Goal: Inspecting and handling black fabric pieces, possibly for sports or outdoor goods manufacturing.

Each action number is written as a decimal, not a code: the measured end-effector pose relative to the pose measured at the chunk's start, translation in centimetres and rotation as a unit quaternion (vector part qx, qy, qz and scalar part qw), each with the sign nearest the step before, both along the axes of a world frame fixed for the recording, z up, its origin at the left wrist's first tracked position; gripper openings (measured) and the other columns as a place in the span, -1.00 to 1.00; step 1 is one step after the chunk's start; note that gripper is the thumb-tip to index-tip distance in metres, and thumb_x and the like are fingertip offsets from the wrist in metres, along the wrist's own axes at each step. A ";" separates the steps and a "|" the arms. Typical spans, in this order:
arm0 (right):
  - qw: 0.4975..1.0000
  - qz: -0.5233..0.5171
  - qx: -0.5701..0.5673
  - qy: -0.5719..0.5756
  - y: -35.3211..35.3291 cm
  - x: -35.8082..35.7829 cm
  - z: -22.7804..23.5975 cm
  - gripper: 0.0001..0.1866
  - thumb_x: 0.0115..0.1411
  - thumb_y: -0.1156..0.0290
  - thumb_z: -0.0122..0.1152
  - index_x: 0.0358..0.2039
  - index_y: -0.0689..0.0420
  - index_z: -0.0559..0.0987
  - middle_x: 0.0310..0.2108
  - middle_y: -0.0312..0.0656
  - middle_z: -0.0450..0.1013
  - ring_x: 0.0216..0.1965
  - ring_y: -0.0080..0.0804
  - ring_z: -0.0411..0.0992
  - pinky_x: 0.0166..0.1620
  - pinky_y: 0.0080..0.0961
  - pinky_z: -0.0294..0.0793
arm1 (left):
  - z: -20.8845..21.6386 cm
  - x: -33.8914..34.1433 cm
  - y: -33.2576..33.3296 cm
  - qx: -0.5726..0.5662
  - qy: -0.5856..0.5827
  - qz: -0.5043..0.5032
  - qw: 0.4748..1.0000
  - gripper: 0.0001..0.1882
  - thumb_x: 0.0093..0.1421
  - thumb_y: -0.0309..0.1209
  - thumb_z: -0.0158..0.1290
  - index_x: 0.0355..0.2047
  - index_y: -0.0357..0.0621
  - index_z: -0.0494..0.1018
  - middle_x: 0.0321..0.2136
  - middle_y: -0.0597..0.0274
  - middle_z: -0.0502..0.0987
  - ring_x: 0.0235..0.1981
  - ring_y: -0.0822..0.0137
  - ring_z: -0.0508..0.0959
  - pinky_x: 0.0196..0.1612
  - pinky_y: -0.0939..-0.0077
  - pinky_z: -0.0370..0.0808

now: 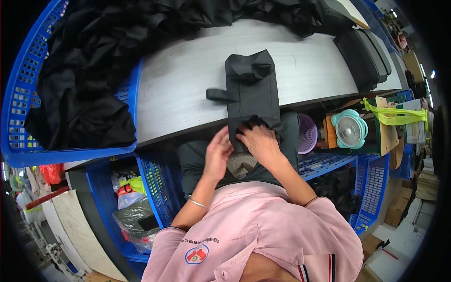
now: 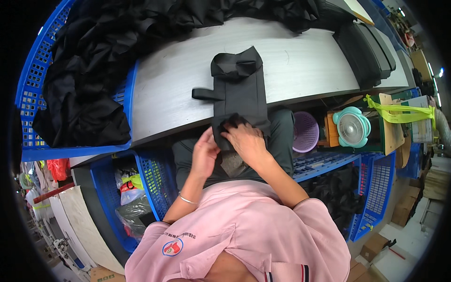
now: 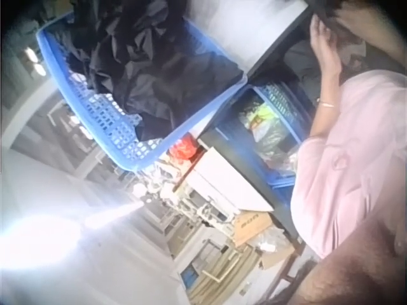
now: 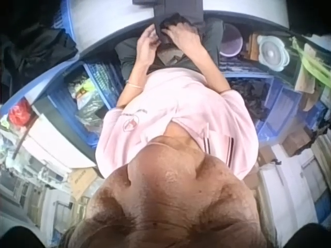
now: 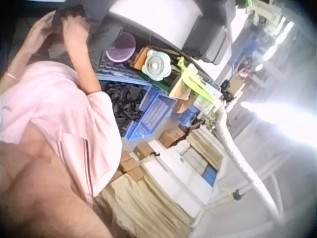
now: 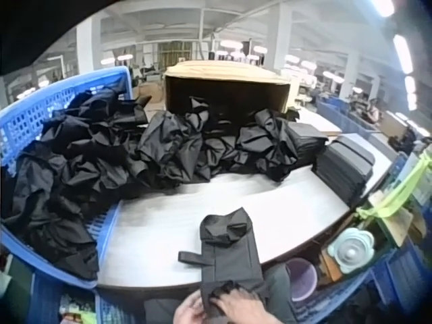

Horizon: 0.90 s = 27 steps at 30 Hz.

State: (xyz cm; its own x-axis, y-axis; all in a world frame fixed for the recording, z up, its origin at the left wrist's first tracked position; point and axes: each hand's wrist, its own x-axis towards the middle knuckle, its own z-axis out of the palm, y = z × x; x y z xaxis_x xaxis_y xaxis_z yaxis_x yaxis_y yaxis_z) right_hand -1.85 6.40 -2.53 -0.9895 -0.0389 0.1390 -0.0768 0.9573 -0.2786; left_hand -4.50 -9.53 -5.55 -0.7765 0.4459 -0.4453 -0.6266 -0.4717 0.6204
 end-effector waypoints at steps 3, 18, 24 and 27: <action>0.992 0.025 -0.034 -0.121 -1.2 2.4 0.8 -0.73 0.29 0.09 0.18 -0.11 -0.09 0.63 -0.29 -0.14 0.52 -0.28 -0.14 0.57 -0.23 -0.10 0.57 | 0.3 -1.1 -0.7 0.022 0.060 0.030 0.998 -0.52 0.42 -0.25 0.02 0.23 -0.30 0.34 0.01 0.25 0.55 -0.10 0.47 0.57 -0.06 0.58 0.50; 0.654 -0.152 -0.732 -0.114 5.0 1.9 3.8 -0.68 0.29 0.34 0.31 -0.06 0.32 0.63 -0.12 -0.15 0.63 -0.21 -0.51 0.58 -0.04 -0.56 0.52 | 0.4 -0.4 -0.9 -0.018 0.059 -0.080 0.995 -0.43 0.33 -0.10 0.16 0.12 -0.33 0.41 0.00 0.16 0.57 -0.03 0.38 0.59 0.02 0.48 0.54; 0.521 -0.124 -0.833 -0.136 3.1 1.6 1.5 -0.70 0.22 0.42 0.36 -0.08 0.30 0.60 -0.18 -0.19 0.62 -0.22 -0.53 0.57 -0.05 -0.55 0.54 | -0.3 -1.9 -1.5 0.003 -0.015 -0.151 0.988 -0.63 0.34 -0.22 0.17 -0.05 -0.29 0.56 -0.10 0.16 0.63 -0.08 0.39 0.61 0.05 0.49 0.54; 0.727 -0.222 -0.645 -0.076 4.2 -0.6 -0.2 -0.80 0.22 0.37 0.38 -0.36 0.23 0.57 -0.38 -0.31 0.55 -0.37 -0.69 0.42 -0.28 -0.68 0.46 | 0.3 -2.0 -0.7 0.006 0.016 0.003 1.000 -0.67 0.34 -0.24 0.16 -0.13 -0.33 0.59 -0.18 0.11 0.66 -0.23 0.37 0.66 -0.13 0.51 0.60</action>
